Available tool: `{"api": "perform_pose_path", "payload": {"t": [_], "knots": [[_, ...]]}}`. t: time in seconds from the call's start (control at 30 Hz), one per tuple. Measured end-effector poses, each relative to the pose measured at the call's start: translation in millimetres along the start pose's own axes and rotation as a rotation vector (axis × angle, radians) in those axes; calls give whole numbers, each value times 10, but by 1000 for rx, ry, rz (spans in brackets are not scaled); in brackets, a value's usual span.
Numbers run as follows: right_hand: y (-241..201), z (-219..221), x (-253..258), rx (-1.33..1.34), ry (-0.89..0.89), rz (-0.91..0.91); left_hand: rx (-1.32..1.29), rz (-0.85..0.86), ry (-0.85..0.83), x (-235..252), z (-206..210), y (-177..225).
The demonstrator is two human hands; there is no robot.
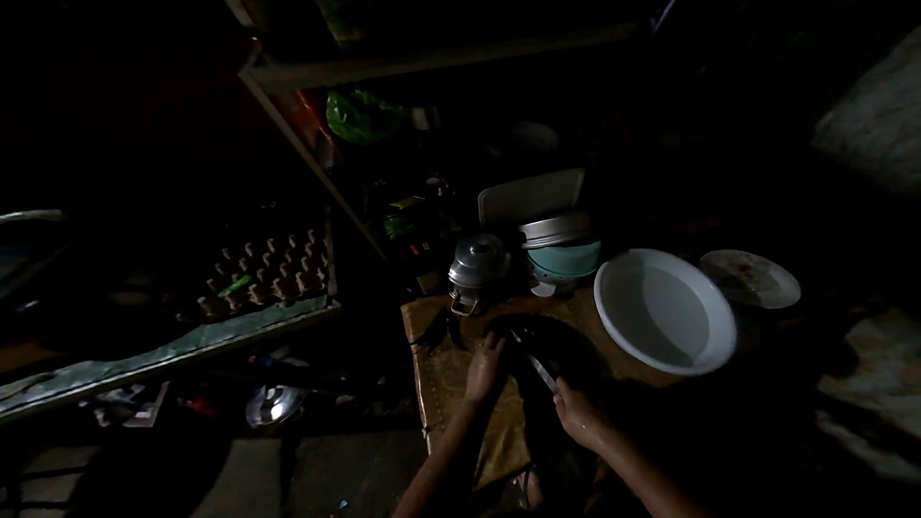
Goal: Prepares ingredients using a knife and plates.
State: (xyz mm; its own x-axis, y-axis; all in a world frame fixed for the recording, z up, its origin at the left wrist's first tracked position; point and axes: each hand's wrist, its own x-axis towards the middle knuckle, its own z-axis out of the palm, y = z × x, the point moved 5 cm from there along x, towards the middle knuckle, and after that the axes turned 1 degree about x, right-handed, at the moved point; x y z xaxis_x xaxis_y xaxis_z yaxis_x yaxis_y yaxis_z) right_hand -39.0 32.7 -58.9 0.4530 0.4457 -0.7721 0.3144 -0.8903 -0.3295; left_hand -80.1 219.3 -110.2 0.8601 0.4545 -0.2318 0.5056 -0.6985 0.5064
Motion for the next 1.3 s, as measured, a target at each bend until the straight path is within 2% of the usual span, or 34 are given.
{"api": "perform_pose_path", "payload": {"t": [0.1, 0.23, 0.57, 0.7, 0.83, 1.07, 1.3], "knots": [[0, -14, -43, 13, 17, 9, -12, 38, -72, -60, 130, 35], [8, 6, -72, 29, 5, -1, -182, -24, 9, -152, 0, -106], [-147, 200, -51, 8, -14, -4, -119, -52, -15, -67, 135, -60], [-225, 332, 109, -47, 43, 10, -162, -12, 7, -96, 140, -69], [-235, 251, 182, -49, 36, 10, -148, -18, 4, -97, 117, -84], [-237, 214, -20, -36, 10, 11, -154, -47, 36, -82, 166, -100], [-295, 279, 205, -39, 55, -2, -146, -35, 8, -93, 141, -98]]}}
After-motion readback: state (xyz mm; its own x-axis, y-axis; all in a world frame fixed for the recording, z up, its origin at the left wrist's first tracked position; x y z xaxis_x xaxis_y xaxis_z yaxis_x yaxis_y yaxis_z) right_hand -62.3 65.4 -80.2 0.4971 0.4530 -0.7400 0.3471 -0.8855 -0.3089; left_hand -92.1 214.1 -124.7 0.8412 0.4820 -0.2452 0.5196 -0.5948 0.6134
